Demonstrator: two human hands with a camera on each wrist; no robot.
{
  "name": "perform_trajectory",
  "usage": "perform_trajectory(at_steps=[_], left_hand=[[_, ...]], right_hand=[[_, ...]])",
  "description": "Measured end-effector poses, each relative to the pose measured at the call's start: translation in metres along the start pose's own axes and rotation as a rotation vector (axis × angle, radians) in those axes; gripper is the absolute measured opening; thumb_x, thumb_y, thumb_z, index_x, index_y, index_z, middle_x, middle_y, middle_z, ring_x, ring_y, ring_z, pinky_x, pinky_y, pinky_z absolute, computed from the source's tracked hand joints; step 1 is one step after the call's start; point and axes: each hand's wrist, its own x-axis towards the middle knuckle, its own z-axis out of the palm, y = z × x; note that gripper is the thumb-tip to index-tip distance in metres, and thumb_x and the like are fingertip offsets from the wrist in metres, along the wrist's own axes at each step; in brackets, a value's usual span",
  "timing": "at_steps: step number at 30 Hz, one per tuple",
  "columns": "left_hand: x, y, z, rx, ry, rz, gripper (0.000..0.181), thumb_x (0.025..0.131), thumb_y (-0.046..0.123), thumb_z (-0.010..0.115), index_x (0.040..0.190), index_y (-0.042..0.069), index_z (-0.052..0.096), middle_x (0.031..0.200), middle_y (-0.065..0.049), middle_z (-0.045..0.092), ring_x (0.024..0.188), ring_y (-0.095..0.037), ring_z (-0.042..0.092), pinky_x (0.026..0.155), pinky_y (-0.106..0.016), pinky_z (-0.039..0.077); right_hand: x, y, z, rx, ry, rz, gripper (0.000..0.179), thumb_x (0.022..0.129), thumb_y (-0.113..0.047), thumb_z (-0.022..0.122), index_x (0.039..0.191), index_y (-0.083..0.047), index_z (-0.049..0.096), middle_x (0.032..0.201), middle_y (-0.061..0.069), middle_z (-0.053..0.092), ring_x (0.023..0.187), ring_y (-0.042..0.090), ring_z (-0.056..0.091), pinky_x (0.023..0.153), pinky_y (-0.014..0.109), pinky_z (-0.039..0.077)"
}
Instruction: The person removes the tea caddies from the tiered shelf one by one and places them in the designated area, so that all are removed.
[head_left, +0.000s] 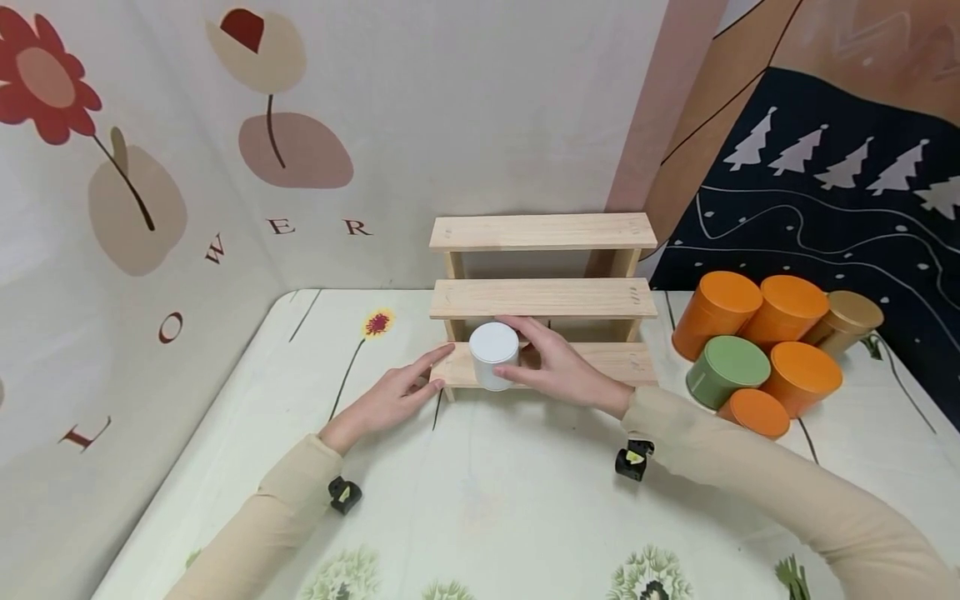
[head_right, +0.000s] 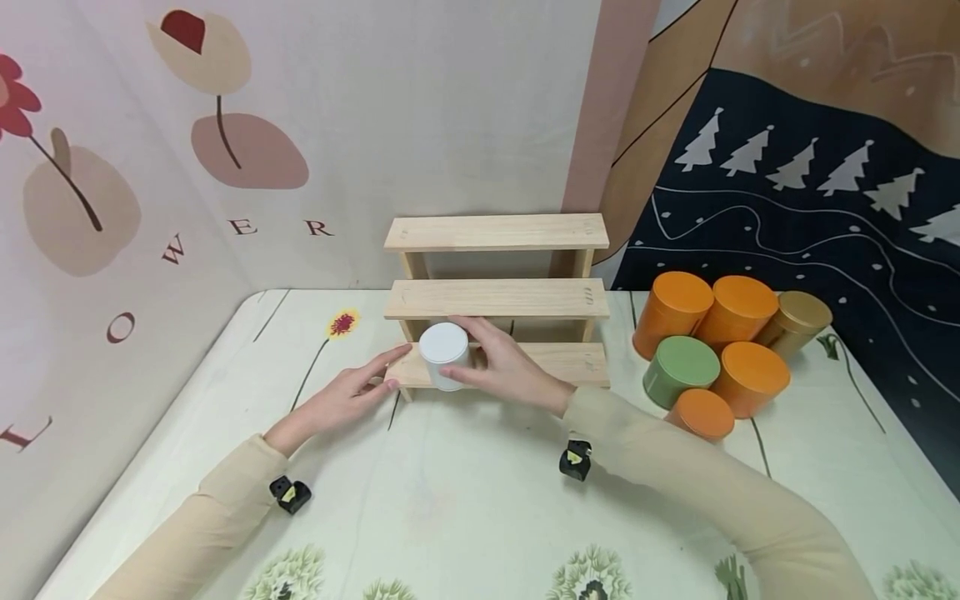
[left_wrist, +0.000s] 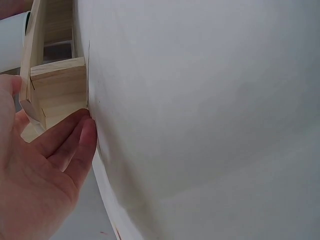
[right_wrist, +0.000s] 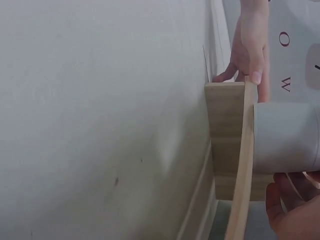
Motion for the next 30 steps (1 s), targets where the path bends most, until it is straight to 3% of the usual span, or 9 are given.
perform_trajectory(at_steps=[5,13,21,30], left_hand=[[0.001,0.000,0.001,0.004,-0.006,-0.006,0.057,0.101,0.036,0.050,0.153,0.027,0.029,0.153,-0.003,0.033,0.117,-0.027,0.055,0.093,-0.049,0.044],[0.001,0.000,0.000,0.004,0.002,-0.012,0.056,0.101,0.036,0.050,0.152,0.028,0.030,0.152,0.000,0.035,0.114,-0.025,0.057,0.093,-0.048,0.043],[0.000,0.000,0.001,-0.009,0.004,0.013,0.056,0.102,0.032,0.051,0.153,0.024,0.030,0.146,-0.012,0.044,0.108,-0.023,0.060,0.093,-0.049,0.043],[-0.001,-0.001,0.001,-0.013,0.006,0.010,0.056,0.101,0.032,0.051,0.153,0.024,0.029,0.149,-0.011,0.039,0.107,-0.024,0.061,0.093,-0.049,0.044]], right_hand=[[0.001,0.003,0.002,0.025,0.023,0.002,0.068,0.084,-0.016,0.077,0.142,-0.003,0.044,0.131,0.007,0.053,0.107,0.021,0.053,0.089,0.039,0.046],[-0.010,0.007,-0.005,0.037,0.068,-0.008,0.062,0.081,-0.014,0.080,0.135,-0.004,0.051,0.125,0.007,0.057,0.105,0.026,0.054,0.086,0.042,0.047],[-0.026,0.009,-0.015,-0.051,0.113,-0.080,0.063,0.076,-0.012,0.082,0.131,0.001,0.054,0.117,0.008,0.061,0.094,0.022,0.056,0.081,0.039,0.048],[-0.045,0.006,-0.029,-0.113,0.112,-0.039,0.064,0.076,-0.013,0.084,0.131,0.000,0.054,0.120,0.010,0.060,0.096,0.020,0.055,0.083,0.040,0.047]])
